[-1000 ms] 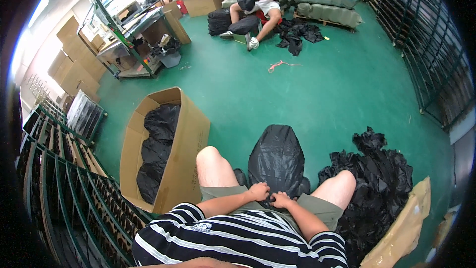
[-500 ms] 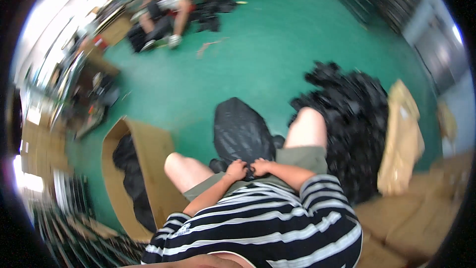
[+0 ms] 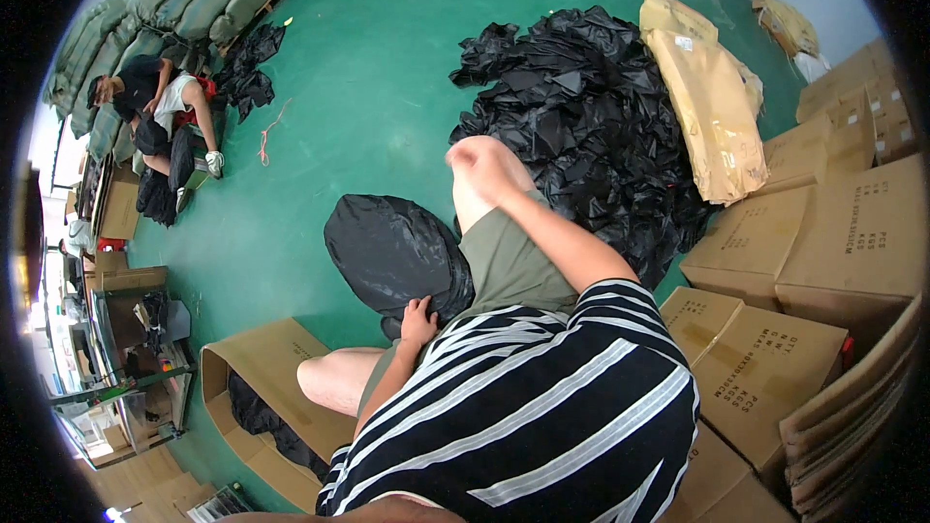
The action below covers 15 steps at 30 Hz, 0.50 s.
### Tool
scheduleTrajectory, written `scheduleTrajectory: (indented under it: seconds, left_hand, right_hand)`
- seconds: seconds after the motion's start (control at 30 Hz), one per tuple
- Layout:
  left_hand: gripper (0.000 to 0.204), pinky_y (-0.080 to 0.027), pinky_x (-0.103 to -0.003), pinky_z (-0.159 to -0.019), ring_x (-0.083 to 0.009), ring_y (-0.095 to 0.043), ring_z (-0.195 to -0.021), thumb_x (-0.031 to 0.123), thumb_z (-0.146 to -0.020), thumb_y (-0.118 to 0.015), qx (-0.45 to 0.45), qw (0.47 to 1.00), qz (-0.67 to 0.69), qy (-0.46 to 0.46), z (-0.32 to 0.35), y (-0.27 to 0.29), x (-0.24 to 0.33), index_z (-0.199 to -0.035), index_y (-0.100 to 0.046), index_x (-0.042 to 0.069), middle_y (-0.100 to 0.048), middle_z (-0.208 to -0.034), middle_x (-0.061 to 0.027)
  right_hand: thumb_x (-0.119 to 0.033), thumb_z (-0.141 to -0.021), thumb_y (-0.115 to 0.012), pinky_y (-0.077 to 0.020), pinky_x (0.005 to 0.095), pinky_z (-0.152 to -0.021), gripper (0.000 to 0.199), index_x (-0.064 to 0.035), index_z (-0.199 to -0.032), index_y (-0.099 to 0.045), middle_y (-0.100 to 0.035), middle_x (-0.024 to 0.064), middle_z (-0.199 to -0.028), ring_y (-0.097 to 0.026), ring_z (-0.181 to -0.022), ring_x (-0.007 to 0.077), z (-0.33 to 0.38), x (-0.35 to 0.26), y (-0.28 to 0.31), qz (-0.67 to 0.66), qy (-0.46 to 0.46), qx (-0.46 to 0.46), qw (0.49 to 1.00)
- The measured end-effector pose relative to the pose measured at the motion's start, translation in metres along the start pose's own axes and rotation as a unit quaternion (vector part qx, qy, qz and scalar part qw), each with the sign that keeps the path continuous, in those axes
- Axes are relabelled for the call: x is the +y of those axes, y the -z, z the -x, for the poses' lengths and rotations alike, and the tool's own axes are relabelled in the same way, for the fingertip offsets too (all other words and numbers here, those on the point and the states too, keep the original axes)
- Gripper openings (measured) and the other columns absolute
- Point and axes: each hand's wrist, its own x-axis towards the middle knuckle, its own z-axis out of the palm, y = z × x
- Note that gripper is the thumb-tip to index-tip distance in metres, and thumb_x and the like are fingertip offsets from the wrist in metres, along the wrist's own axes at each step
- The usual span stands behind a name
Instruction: Folding black fabric covers and placing them into a large cardboard box.
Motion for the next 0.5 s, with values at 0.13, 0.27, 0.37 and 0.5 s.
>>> scheduleTrajectory:
  seconds: [0.13,0.27,0.37,0.5]
  left_hand:
    - [0.052,-0.046,-0.042,-0.092,-0.0327,-0.05,-0.11,0.021,-0.079,-0.065,-0.025,1.0,-0.008,-0.001,-0.001,0.005,-0.001,-0.128,-0.052,0.01,-0.051,-0.119,-0.0137]
    - [0.057,-0.044,-0.041,-0.095,-0.0329,-0.049,-0.113,0.023,-0.079,-0.065,-0.049,0.998,-0.015,0.029,0.005,0.006,0.002,-0.132,-0.049,0.009,-0.049,-0.123,-0.0144]
    - [0.062,-0.042,-0.041,-0.099,-0.0347,-0.045,-0.12,0.027,-0.079,-0.065,-0.067,0.997,-0.019,0.023,0.003,0.001,0.012,-0.135,-0.045,0.01,-0.044,-0.132,-0.0175]
    - [0.058,-0.042,-0.046,-0.097,-0.0353,-0.047,-0.12,0.029,-0.08,-0.063,-0.08,0.995,-0.045,0.025,0.014,0.001,0.012,-0.135,-0.046,0.017,-0.043,-0.134,-0.0194]
  right_hand:
    - [-0.014,-0.084,-0.065,-0.0483,0.0257,-0.065,0.015,-0.0005,-0.09,-0.068,-0.068,0.0051,-0.075,-0.062,-0.07,0.0115,-0.025,0.116,0.071,0.043,-0.178,0.272,0.945]
    - [-0.036,-0.07,-0.074,-0.0444,0.0378,-0.091,0.04,-0.0123,-0.103,-0.072,-0.065,0.0142,-0.112,-0.061,-0.103,0.0299,0.002,0.181,0.081,0.239,-0.486,0.171,0.823]
    - [-0.028,-0.068,-0.078,-0.0466,0.0386,-0.087,0.055,-0.0003,-0.112,-0.06,-0.06,0.0187,-0.117,-0.061,-0.097,0.0331,0.013,0.218,0.085,0.043,-0.496,0.433,0.751]
    - [-0.036,-0.07,-0.081,-0.0495,0.0399,-0.069,0.054,0.0013,-0.101,-0.057,-0.062,0.0109,-0.09,-0.06,-0.078,0.0223,0.015,0.235,0.089,-0.21,-0.571,0.406,0.682]
